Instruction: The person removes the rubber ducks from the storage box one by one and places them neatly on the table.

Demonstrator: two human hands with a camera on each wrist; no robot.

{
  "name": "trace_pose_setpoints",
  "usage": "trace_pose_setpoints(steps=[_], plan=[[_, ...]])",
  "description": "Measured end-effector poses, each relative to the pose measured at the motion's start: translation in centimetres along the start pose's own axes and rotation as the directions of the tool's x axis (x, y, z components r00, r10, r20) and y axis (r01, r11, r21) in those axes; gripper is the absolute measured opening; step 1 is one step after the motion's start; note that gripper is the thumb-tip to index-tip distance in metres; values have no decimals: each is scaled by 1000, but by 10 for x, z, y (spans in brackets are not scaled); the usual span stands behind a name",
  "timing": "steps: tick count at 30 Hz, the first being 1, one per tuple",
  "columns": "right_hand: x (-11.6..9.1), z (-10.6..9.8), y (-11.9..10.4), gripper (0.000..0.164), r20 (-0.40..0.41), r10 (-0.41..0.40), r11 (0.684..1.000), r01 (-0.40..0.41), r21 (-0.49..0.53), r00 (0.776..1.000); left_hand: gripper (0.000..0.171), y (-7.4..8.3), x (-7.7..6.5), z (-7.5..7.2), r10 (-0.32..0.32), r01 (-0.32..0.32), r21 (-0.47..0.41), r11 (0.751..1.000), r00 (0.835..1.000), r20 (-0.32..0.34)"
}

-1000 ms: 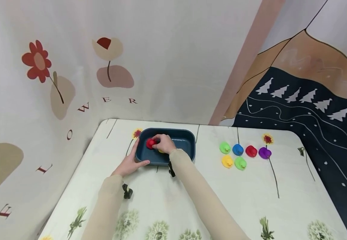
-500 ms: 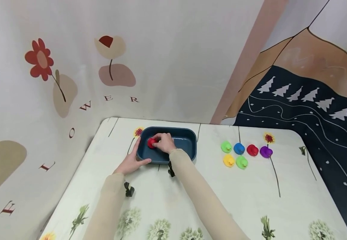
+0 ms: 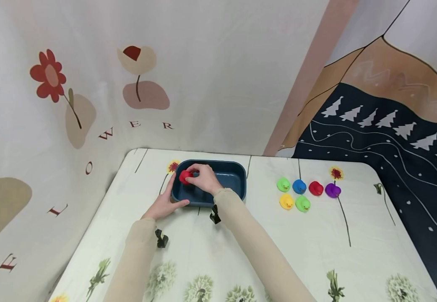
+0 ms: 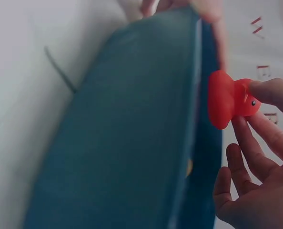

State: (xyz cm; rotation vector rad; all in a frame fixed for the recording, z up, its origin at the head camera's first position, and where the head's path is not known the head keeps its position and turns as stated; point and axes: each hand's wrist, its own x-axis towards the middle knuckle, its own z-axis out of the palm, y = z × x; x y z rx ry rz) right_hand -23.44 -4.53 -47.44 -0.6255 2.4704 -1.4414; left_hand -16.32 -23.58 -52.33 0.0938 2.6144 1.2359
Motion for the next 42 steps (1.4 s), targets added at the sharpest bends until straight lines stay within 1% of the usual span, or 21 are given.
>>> trace_pose_setpoints(steps=[5, 10, 16, 24, 31, 36, 42], plan=[[-8, -2, -9, 26, 10, -37, 999, 37, 30, 999, 107, -2, -1, 1, 12, -12, -16, 1000, 1000, -5], [-14, -5, -10, 27, -1, -63, 997, 63, 46, 998, 108, -4, -2, -2, 4, -4, -26, 1000, 1000, -3], [-24, -11, -7, 28, -15, -40, 995, 41, 86, 999, 108, -3, -4, -5, 8, -8, -22, 1000, 1000, -1], [-37, -23, -2, 28, -49, -35, 990, 41, 132, 998, 107, -1, -4, -8, 0, 0, -23, 1000, 1000, 1], [-51, -33, 5, 28, -91, -43, 994, 52, 97, 995, 107, -3, -3, -8, -5, 5, -2, 1000, 1000, 0], [-62, -44, 10, 26, -121, -57, 994, 68, 87, 991, 108, -4, -1, -6, 0, 0, -6, 1000, 1000, 0], [-80, -60, 14, 26, -151, -51, 995, 63, 75, 987, 108, -4, 1, -2, 21, -21, -21, 1000, 1000, 8]])
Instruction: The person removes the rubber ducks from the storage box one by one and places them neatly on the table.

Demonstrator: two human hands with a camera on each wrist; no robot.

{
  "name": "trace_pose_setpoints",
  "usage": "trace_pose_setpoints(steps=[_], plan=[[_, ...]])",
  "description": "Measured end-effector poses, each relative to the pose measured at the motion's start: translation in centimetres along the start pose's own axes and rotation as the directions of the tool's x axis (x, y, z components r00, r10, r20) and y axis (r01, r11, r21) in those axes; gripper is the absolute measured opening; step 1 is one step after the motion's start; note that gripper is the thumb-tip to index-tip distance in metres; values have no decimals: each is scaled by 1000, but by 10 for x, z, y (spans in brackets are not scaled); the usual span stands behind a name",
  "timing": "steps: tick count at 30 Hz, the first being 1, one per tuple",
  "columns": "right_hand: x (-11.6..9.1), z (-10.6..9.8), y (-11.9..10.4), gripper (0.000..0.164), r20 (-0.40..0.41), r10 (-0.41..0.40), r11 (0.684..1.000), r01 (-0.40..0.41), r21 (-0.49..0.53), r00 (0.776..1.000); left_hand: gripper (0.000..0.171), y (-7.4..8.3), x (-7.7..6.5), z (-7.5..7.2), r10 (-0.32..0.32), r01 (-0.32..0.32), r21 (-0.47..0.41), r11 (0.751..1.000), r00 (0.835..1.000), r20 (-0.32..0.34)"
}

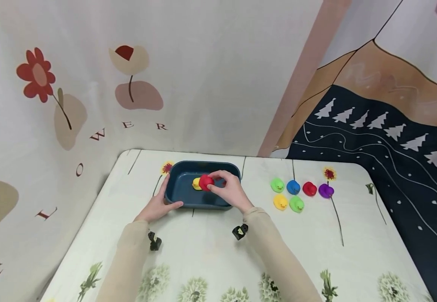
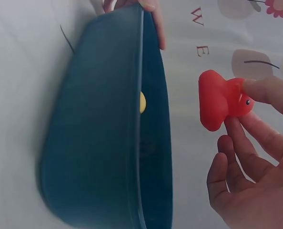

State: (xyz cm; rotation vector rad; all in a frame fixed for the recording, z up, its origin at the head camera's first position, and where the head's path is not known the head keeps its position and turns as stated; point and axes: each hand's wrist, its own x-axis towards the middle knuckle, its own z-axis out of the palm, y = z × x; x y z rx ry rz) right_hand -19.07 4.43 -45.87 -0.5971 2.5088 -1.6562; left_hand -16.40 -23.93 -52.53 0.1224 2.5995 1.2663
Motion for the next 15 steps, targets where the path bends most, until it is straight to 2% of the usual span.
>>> trace_pose_setpoints(steps=[6, 15], plan=[[-12, -18, 2, 29, -44, -10, 1000, 9, -20, 999, 109, -1, 0, 1, -8, 8, -4, 1000, 1000, 0], [-28, -50, 10, 28, -106, 14, 999, -19, -46, 994, 109, -2, 3, 2, 1, -1, -10, 1000, 1000, 4]])
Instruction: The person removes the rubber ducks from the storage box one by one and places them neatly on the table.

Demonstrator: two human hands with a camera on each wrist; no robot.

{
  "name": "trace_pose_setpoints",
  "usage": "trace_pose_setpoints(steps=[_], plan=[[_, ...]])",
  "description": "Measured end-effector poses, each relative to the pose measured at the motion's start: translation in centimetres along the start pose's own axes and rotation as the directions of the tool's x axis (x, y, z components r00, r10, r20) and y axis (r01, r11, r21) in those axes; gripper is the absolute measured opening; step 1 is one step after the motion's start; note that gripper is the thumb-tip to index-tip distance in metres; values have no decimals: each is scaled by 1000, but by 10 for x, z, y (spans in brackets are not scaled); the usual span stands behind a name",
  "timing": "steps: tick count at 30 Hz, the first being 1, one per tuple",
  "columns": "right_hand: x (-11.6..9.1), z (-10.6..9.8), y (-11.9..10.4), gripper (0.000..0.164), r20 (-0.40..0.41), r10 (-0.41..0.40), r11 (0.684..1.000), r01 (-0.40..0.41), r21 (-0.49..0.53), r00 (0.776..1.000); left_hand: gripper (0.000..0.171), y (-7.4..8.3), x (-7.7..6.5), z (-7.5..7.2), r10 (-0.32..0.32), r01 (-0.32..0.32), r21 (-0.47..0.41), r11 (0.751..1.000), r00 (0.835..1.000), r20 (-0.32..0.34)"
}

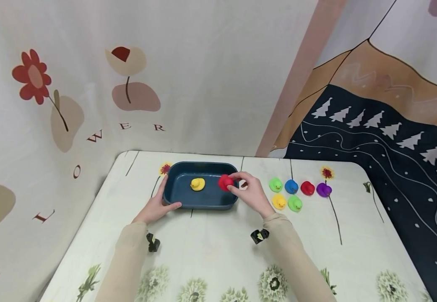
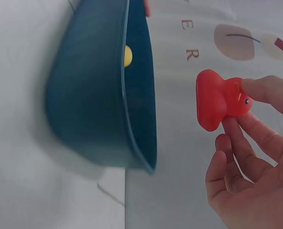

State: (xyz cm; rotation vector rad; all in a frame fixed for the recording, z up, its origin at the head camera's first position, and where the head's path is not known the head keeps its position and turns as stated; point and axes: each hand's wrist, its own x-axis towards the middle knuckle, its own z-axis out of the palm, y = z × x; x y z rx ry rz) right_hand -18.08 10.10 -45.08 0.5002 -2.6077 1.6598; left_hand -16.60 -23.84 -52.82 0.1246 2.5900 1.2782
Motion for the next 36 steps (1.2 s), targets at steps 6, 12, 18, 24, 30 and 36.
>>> trace_pose_setpoints(steps=[6, 12, 18, 24, 30, 36], plan=[[-10, -20, 10, 30, -35, 30, 999, -30, -25, 999, 108, 0, 1, 1, -1, 1, 4, 1000, 1000, 1], [-19, -33, 18, 30, -51, 90, 995, -92, -31, 995, 107, 2, -1, 0, -15, 15, 17, 1000, 1000, 5], [-26, -45, 23, 29, -58, 113, 992, -116, -46, 992, 107, 3, -2, -1, -11, 11, 23, 1000, 1000, 2], [-31, -60, 29, 29, -81, 106, 990, -113, -84, 991, 107, 1, -1, 0, -17, 17, 21, 1000, 1000, 1], [-39, -79, 38, 29, -84, 120, 986, -128, -108, 989, 107, 1, 0, 0, -17, 17, 15, 1000, 1000, 0], [-54, -100, 55, 30, -99, 183, 972, -195, -134, 978, 107, 2, -1, -1, -10, 10, 17, 1000, 1000, 2]])
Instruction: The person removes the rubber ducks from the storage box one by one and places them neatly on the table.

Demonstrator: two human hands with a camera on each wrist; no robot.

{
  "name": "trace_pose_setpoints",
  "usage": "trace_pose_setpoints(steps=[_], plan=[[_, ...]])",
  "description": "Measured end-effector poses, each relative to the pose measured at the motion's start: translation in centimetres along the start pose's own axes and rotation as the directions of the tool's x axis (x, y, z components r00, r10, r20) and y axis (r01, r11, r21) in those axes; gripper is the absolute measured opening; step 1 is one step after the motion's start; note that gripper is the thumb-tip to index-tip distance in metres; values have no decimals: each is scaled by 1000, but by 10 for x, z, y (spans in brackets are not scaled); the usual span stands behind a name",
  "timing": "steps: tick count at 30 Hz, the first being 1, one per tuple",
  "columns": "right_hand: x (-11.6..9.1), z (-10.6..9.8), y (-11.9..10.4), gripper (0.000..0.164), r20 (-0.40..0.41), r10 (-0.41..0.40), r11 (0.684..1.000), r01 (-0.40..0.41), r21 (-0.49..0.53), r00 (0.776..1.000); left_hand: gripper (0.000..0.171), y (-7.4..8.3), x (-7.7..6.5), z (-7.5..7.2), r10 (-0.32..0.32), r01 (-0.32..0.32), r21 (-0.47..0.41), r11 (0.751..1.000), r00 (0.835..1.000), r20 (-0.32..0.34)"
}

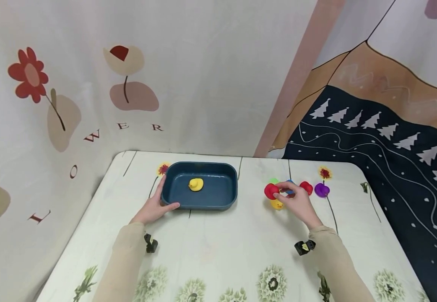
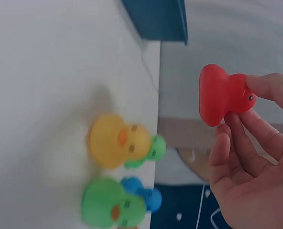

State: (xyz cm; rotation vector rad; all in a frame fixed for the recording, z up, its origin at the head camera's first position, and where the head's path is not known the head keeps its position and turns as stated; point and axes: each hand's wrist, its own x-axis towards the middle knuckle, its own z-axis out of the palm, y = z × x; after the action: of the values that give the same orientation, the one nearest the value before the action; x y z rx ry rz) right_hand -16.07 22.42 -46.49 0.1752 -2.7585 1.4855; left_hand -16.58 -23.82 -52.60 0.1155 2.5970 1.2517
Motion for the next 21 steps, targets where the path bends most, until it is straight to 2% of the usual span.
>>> trace_pose_setpoints(steps=[8, 21], plan=[[-11, -23, 15, 32, -8, 36, 999, -36, -30, 999, 108, -2, 1, 0, 11, -11, -1, 1000, 1000, 2], [-19, -49, 32, 32, -58, 48, 994, -54, -95, 997, 110, -2, 2, 1, 2, -2, -21, 1000, 1000, 5]])
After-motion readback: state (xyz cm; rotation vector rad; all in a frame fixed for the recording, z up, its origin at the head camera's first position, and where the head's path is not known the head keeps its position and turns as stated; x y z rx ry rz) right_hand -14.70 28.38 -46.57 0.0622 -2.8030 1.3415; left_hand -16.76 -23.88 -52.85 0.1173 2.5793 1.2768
